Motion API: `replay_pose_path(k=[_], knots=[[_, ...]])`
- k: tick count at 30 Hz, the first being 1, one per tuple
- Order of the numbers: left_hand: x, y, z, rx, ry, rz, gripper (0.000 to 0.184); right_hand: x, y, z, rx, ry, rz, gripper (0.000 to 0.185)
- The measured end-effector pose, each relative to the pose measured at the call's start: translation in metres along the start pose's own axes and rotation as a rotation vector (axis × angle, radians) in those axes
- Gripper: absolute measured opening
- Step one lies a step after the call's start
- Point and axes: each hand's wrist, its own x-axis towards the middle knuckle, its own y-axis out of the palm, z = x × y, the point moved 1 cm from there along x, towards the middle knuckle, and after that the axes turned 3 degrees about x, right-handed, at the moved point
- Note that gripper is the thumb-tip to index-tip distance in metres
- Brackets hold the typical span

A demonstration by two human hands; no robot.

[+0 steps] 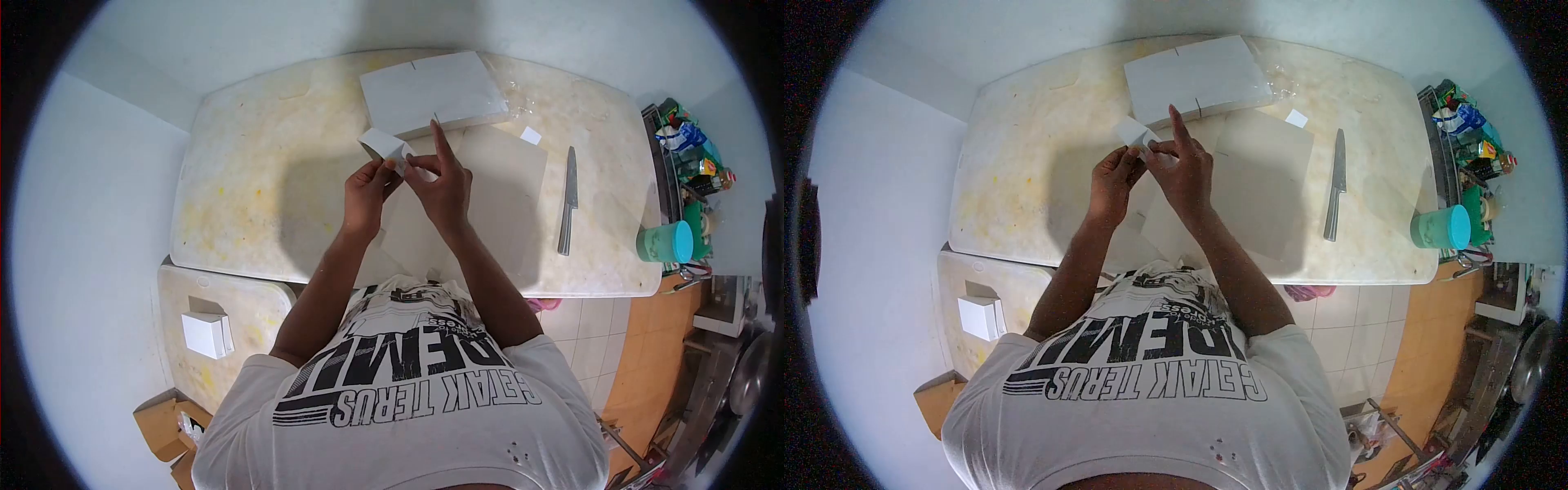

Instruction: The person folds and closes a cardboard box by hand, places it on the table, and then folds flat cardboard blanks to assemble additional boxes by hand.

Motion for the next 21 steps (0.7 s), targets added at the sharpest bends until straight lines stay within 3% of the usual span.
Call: replay_pose_path(k=[6,14,17,21], knots=[[-0.003,0.012,-0.006,0.015,-0.003,-0.058,0.019,0.001,-0.001,0.001,-0.112,-0.091,0.001,0.077],[0.004,-0.001,0.011,-0.04,0.098,0.121,0.016,0.004,-0.005,-0.022,-0.02,0.086,0.032,0.016],[0.007,0.007,0.011,0.13,0.083,0.07,0.013,0.008,-0.009,-0.025,-0.029,0.151,0.074,0.012],[0.021,0.004,0.034,-0.001,-0.007,0.071,0.012,0.015,-0.01,-0.041,-0.063,0.234,0.163,0.012]])
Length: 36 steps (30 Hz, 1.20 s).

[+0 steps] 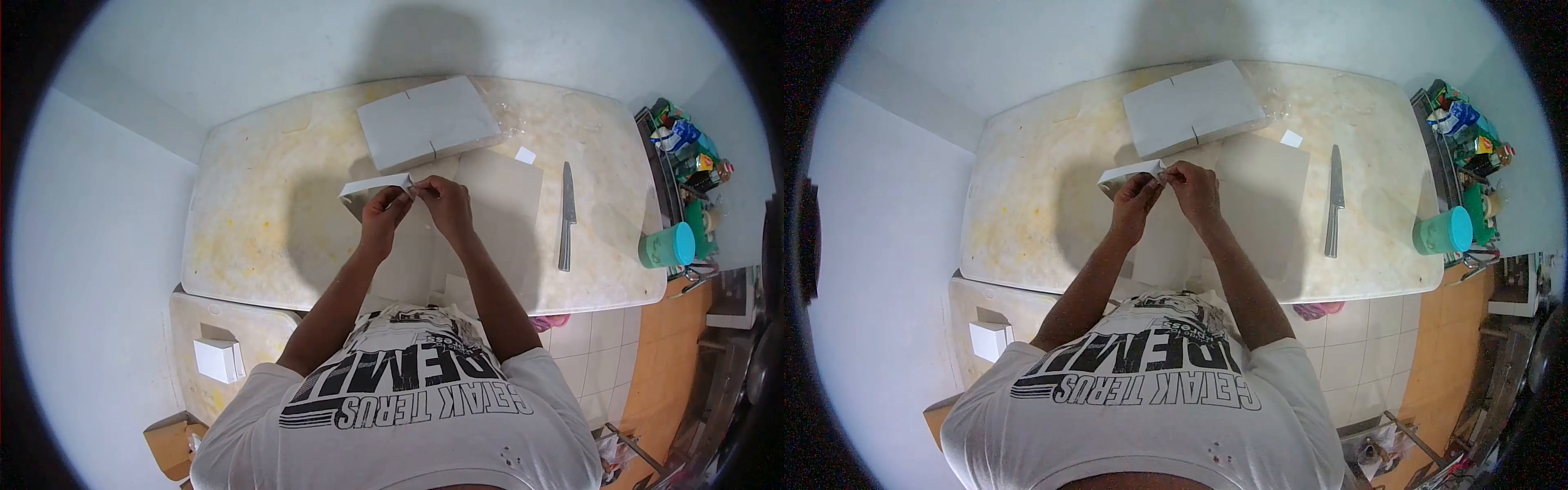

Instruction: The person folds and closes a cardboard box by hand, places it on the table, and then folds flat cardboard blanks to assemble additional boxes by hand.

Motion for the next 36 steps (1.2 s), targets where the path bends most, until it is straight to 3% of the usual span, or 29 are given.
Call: replay_pose_path(k=[3,9,11,16,20,23,26,31,34,36], knots=[[0.017,-0.007,0.025,-0.066,-0.094,-0.014,0.016,0.012,0.015,-0.044,-0.13,-0.201,-0.131,0.014],[0.059,-0.044,0.093,-0.195,-0.304,-0.04,0.025,0.035,0.057,-0.114,0.085,0.347,0.117,0.014],[0.069,-0.058,0.107,-0.148,-0.351,-0.043,0.026,0.035,0.072,-0.132,0.382,0.582,0.068,0.014],[0.075,-0.067,0.114,0.232,-0.462,-0.106,0.025,0.023,0.089,-0.148,0.645,0.904,0.062,0.008],[0.099,-0.074,0.115,0.688,-0.386,-0.095,0.025,0.03,0.104,-0.157,0.597,0.945,0.035,0.007],[0.118,-0.084,0.116,0.814,-0.207,0.005,0.025,0.043,0.108,-0.156,0.667,0.984,0.021,0.006],[0.141,-0.085,0.101,1.004,-0.253,0.06,0.025,0.053,0.117,-0.16,0.785,1.009,-0.002,0.008],[0.12,-0.088,0.081,0.978,-0.496,0.42,0.023,0.026,0.102,-0.157,0.892,1.157,0.124,0.011],[0.068,-0.081,0.077,0.901,-0.623,0.648,0.02,-0.02,0.055,-0.119,0.604,1.227,0.579,0.013],[0.035,-0.073,0.082,0.789,-0.683,0.748,0.02,-0.064,0.026,-0.109,0.005,0.498,0.562,0.014]])
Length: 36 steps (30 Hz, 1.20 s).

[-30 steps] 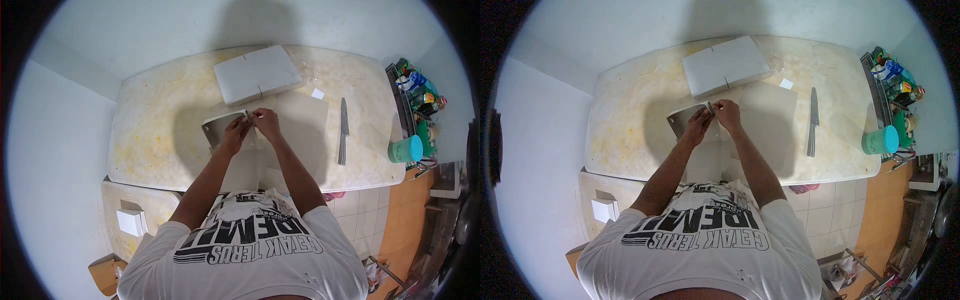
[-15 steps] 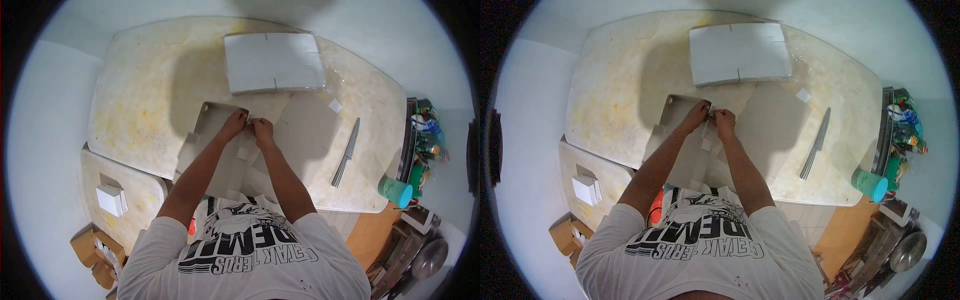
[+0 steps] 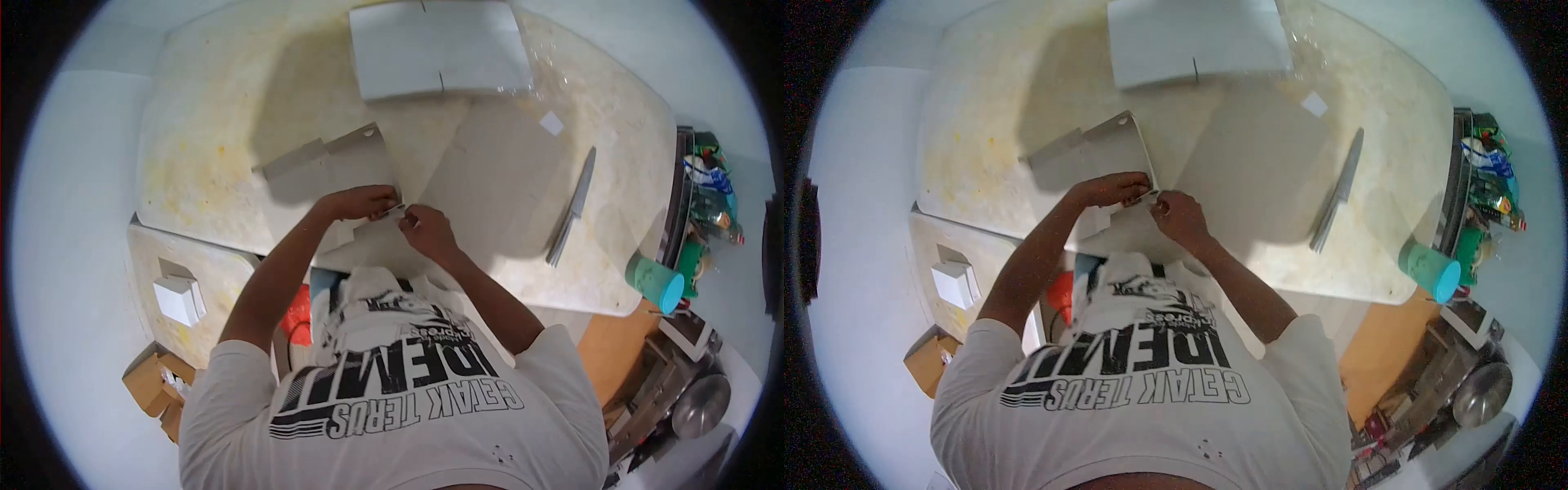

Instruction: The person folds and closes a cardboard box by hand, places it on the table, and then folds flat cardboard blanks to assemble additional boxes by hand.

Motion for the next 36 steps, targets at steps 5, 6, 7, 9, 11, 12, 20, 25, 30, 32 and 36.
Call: replay_pose_path(k=[5,6,7,9,11,12,20,25,30,32,36], knots=[[-0.017,0.067,0.011,-0.135,0.044,0.043,0.019,-0.057,0.001,-0.012,-0.429,-0.534,-0.14,0.015],[-0.016,0.073,0.013,-0.093,0.046,0.044,0.019,-0.058,0.002,-0.017,-0.519,-0.535,-0.116,0.012],[-0.015,0.079,0.013,-0.052,0.049,0.04,0.019,-0.058,0.002,-0.021,-0.609,-0.539,-0.089,0.01],[-0.016,0.087,0.016,0.023,0.044,0.031,0.019,-0.058,0.001,-0.026,-0.636,-0.579,-0.027,0.007],[-0.017,0.091,0.009,0.088,0.036,0.017,0.019,-0.061,0.001,-0.03,-0.655,-0.627,-0.009,0.005],[-0.016,0.092,0.009,0.055,0.046,0.02,0.018,-0.061,0.002,-0.032,-0.659,-0.653,-0.025,0.004],[-0.016,0.092,0.021,-0.127,0.122,0.07,0.017,-0.064,0.004,-0.038,-0.655,-0.771,0.046,0.008],[-0.011,0.092,0.018,-0.009,0.042,-0.031,0.017,-0.067,0.003,-0.038,-0.704,-0.689,0.087,0.011],[-0.009,0.093,0.019,0.106,0.043,-0.165,0.022,-0.059,0.008,-0.04,-0.781,-0.726,0.036,0.013],[-0.017,0.095,0.02,0.202,0.098,-0.35,0.022,-0.057,0.01,-0.041,-0.79,-0.735,0.023,0.012],[-0.057,0.113,0.024,0.493,0.332,-0.588,0.021,-0.058,0.011,-0.04,-0.777,-0.813,-0.058,0.01]])
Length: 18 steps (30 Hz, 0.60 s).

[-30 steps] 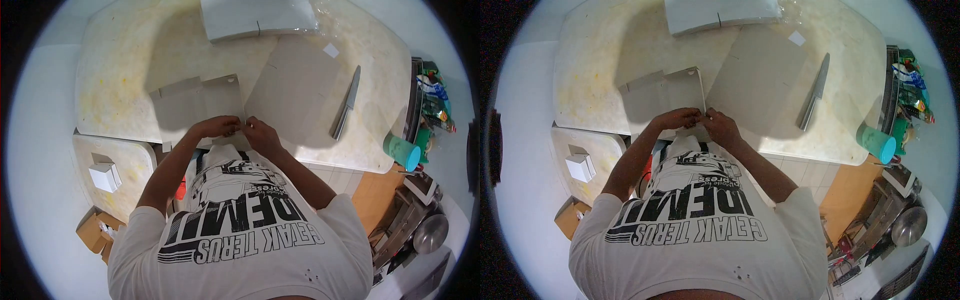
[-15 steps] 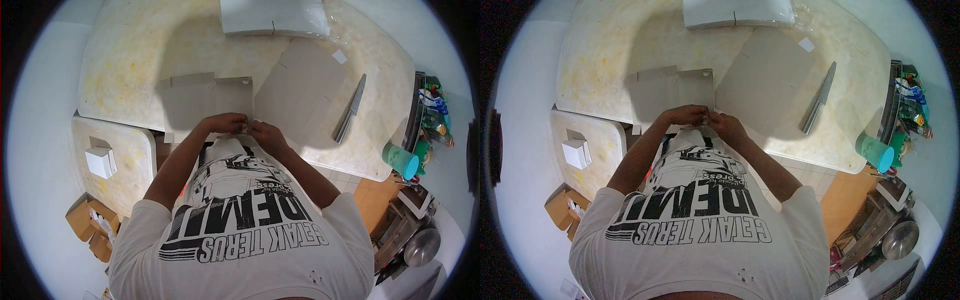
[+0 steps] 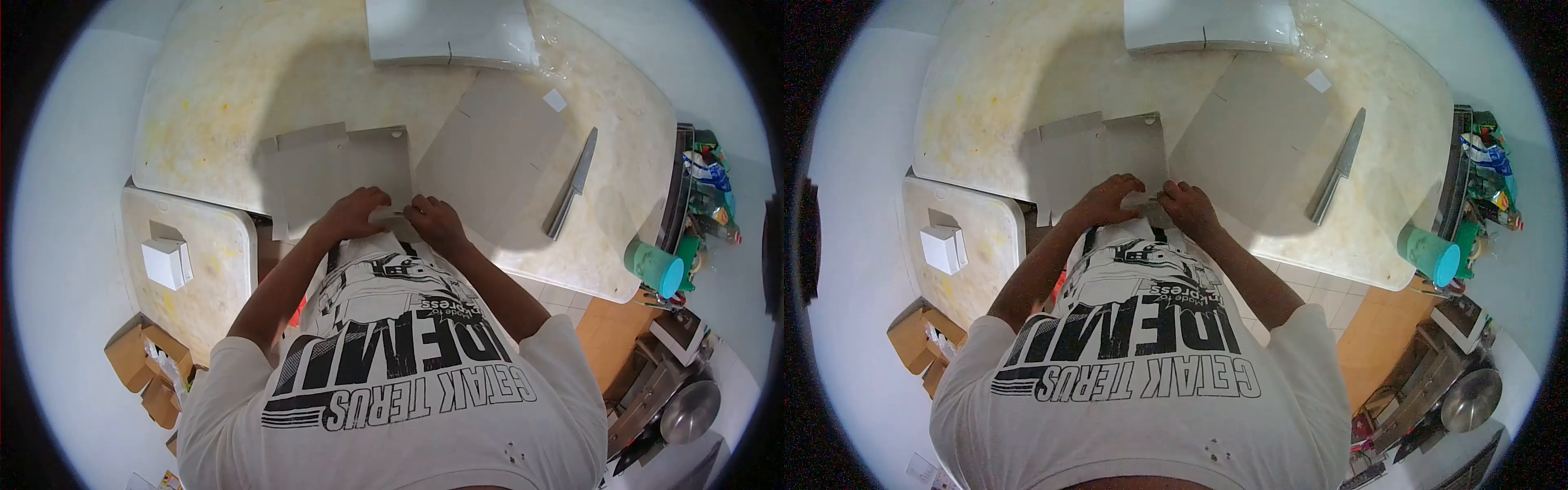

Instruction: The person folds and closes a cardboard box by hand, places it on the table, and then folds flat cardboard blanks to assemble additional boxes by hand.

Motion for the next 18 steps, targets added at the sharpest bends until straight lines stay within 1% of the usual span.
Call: replay_pose_path(k=[2,4,5,7,8,11,14,17,18], knots=[[-0.01,0.009,0.0,0.073,-0.006,-0.062,0.021,0.001,0.003,0.001,-0.013,-0.032,-0.004,0.009],[-0.012,0.016,-0.003,0.055,-0.089,-0.051,0.019,0.002,0.008,0.004,-0.022,-0.061,0.013,0.008],[-0.01,0.018,-0.007,0.046,-0.127,-0.048,0.018,0.003,0.01,0.005,-0.031,-0.032,0.037,0.009],[-0.011,0.014,-0.018,0.019,-0.138,-0.084,0.02,0.003,0.012,0.007,-0.053,0.02,0.09,0.009],[-0.01,0.012,-0.023,0.003,-0.145,-0.109,0.022,0.004,0.012,0.005,-0.053,0.023,0.069,0.009],[-0.006,0.017,-0.021,0.096,-0.038,-0.135,0.018,0.004,0.015,0.006,-0.046,0.042,0.009,0.008],[-0.003,0.021,-0.014,0.12,0.041,-0.21,0.011,0.003,0.016,0.009,-0.045,0.079,-0.049,0.008],[-0.006,0.024,-0.013,0.099,0.046,-0.3,0.009,0.001,0.016,0.011,-0.043,0.1,-0.103,0.008],[-0.006,0.023,-0.012,0.124,0.051,-0.296,0.009,0.0,0.015,0.013,-0.045,0.096,-0.123,0.007]])
